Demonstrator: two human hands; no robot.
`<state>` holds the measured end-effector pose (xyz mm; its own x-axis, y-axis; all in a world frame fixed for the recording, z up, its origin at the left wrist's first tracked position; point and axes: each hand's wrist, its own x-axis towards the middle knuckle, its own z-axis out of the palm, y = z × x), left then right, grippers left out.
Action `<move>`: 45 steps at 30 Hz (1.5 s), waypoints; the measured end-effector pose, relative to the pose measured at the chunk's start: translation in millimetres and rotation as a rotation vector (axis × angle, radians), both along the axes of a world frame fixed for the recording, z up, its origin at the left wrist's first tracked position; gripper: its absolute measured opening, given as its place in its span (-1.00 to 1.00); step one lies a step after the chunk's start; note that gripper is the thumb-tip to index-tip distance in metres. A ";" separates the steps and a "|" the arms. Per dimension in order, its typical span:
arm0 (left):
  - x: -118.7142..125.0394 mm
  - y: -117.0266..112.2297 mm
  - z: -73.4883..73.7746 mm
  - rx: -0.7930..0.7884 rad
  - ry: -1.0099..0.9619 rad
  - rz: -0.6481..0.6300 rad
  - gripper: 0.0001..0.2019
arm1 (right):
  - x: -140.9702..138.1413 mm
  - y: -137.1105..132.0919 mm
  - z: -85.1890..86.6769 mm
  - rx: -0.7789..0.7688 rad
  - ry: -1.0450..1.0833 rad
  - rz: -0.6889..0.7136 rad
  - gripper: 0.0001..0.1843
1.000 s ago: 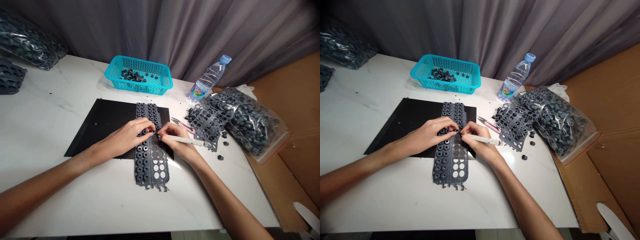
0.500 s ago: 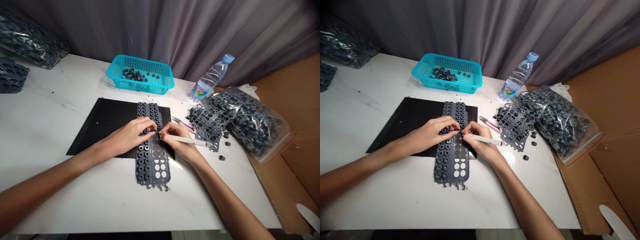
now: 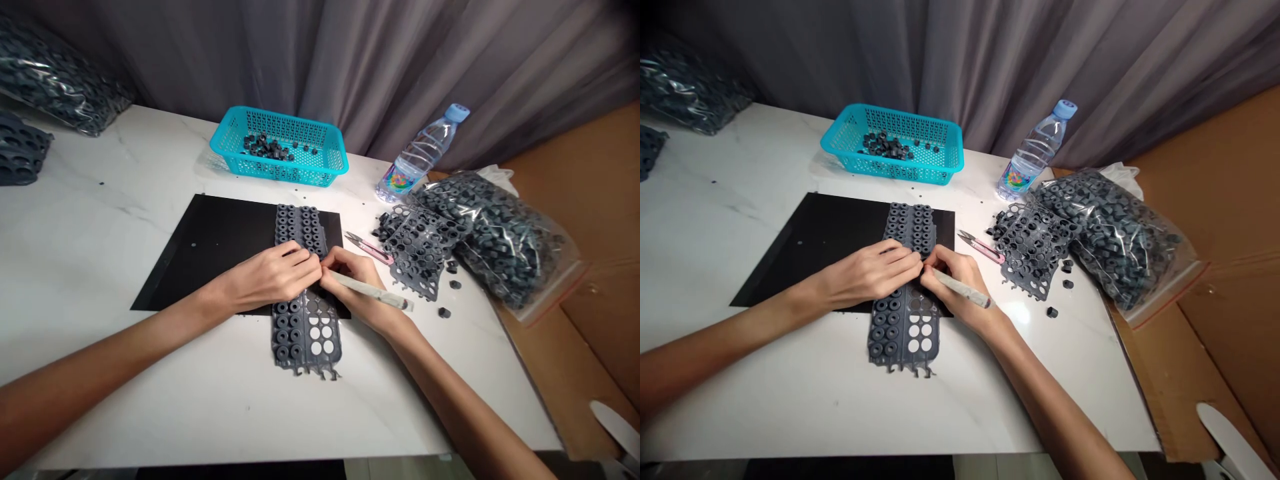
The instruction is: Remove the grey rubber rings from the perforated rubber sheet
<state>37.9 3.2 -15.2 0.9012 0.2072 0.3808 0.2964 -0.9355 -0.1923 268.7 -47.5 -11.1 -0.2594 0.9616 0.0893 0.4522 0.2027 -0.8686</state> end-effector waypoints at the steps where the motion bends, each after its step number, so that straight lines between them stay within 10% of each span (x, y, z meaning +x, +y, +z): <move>1: 1.2 -0.5 -0.5 -0.046 -0.047 -0.013 -0.62 | -0.4 -0.3 0.7 0.001 -0.012 0.000 -0.86; 9: -4.6 10.9 12.6 -1.453 -1.095 0.310 -0.85 | -2.7 -3.3 -2.7 -0.055 0.041 -0.069 -0.90; 12: -14.7 16.8 19.8 -1.680 -1.235 0.292 -0.88 | 0.3 -1.5 -4.7 -0.093 0.193 -0.093 -0.91; 36: -12.7 -6.6 17.4 -2.139 -0.846 0.146 -0.73 | 5.3 5.2 -7.2 -0.036 0.243 -0.230 -0.76; 45: -5.4 -16.1 21.7 -2.194 -0.793 0.115 -0.77 | 0.2 -8.3 8.7 0.609 -0.180 -0.257 -0.56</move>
